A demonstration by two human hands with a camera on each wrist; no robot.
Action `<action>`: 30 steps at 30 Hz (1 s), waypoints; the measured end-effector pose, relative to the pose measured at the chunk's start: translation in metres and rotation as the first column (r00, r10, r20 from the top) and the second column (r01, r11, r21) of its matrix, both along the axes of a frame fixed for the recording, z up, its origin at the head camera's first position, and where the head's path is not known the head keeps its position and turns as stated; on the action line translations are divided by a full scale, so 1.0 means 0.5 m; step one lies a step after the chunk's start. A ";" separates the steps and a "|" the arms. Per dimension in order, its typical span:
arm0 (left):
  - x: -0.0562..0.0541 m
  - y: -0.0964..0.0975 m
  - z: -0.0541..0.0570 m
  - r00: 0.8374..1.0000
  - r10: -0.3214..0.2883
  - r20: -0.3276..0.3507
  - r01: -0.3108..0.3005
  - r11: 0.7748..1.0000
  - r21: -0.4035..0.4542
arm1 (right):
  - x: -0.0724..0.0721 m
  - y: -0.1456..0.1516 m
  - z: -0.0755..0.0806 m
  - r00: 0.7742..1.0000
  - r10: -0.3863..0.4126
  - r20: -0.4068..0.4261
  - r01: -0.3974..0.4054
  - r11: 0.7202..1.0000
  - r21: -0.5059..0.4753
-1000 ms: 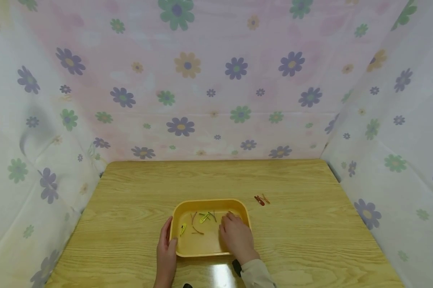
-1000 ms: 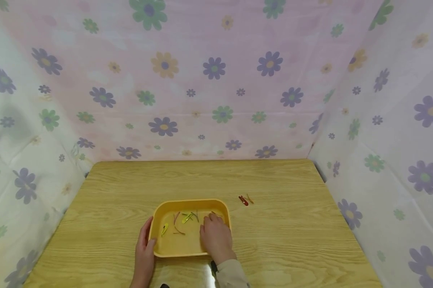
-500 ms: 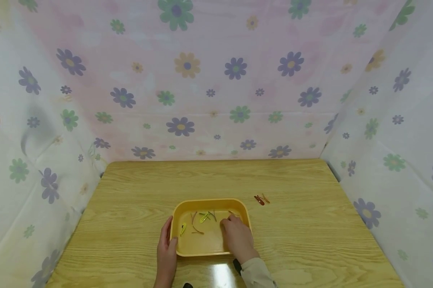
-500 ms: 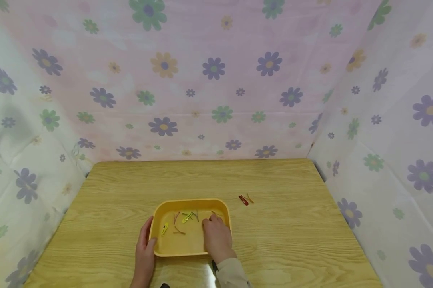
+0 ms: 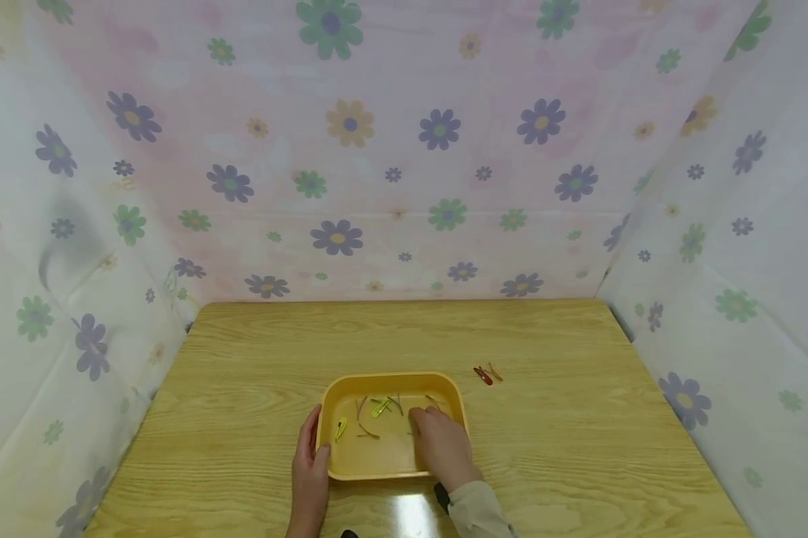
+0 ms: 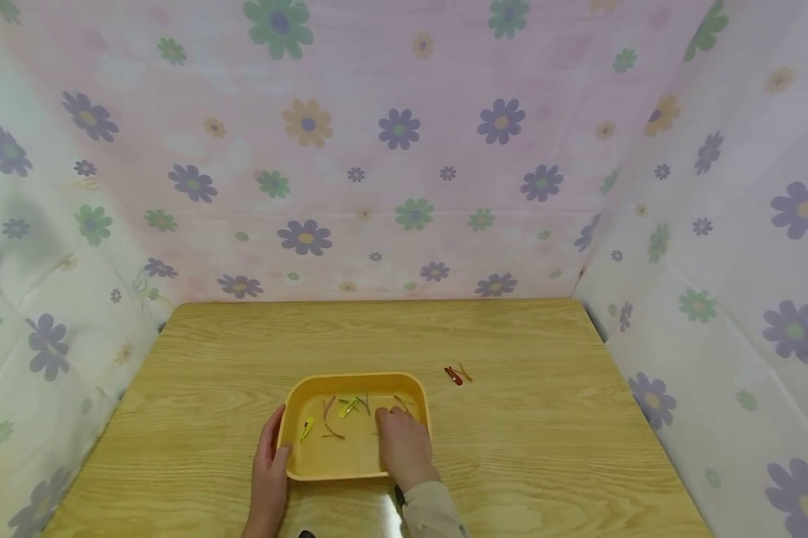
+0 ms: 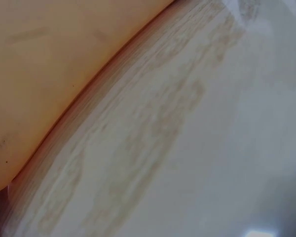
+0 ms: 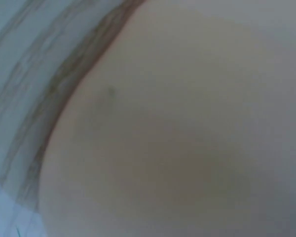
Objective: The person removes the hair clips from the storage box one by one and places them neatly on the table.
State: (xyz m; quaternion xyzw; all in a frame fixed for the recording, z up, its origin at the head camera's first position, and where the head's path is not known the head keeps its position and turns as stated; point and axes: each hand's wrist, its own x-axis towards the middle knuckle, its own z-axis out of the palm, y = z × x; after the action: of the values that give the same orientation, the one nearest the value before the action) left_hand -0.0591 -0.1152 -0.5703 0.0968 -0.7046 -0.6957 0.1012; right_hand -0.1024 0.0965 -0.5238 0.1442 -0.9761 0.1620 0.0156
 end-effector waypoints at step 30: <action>-0.002 0.002 -0.004 0.999 0.017 0.048 -0.016 1.000 -0.008 | 0.002 0.002 0.003 0.999 -0.033 0.015 0.034 0.992 -0.124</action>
State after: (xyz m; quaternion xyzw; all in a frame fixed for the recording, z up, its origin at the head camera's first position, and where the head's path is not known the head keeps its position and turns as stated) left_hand -0.0602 -0.1141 -0.5723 0.1189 -0.7087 -0.6895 0.0904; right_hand -0.1014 0.0975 -0.5225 0.1256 -0.9664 0.2231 0.0212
